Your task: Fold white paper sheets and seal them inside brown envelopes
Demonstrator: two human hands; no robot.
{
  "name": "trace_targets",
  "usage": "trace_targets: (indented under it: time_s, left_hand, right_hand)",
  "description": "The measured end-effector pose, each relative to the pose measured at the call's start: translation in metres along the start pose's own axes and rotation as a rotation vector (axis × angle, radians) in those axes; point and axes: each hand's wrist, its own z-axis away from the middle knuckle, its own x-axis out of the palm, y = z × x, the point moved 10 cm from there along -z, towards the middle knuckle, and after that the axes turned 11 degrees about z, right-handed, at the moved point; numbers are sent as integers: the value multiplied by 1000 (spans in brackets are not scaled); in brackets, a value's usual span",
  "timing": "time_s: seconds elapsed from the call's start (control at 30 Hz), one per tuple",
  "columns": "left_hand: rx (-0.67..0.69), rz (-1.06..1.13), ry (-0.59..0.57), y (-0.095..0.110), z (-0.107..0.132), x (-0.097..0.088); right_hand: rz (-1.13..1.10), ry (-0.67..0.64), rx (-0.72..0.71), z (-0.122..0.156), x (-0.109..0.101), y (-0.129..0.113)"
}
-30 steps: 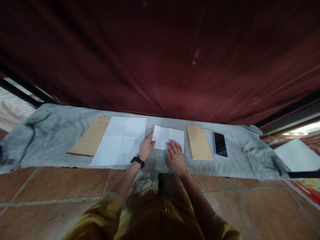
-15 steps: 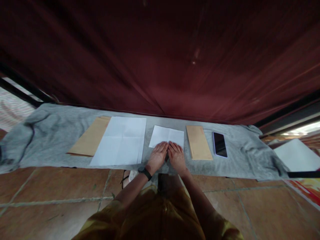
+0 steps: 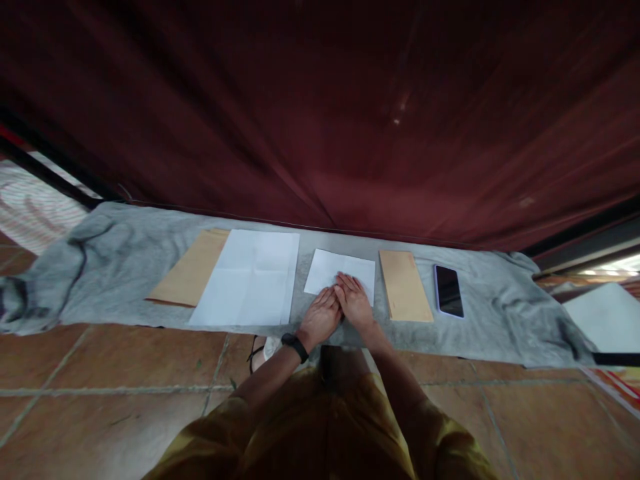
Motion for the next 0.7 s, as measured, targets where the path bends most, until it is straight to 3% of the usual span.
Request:
trace_targets:
  time_s: [0.27,0.7]
  left_hand:
    - [-6,7,-6,3,2,-5]
    - [-20,-37,-42,7,11,-3]
  right_hand:
    - [51,1,8,-20,4,22]
    - [80,7,22,-35,9,36]
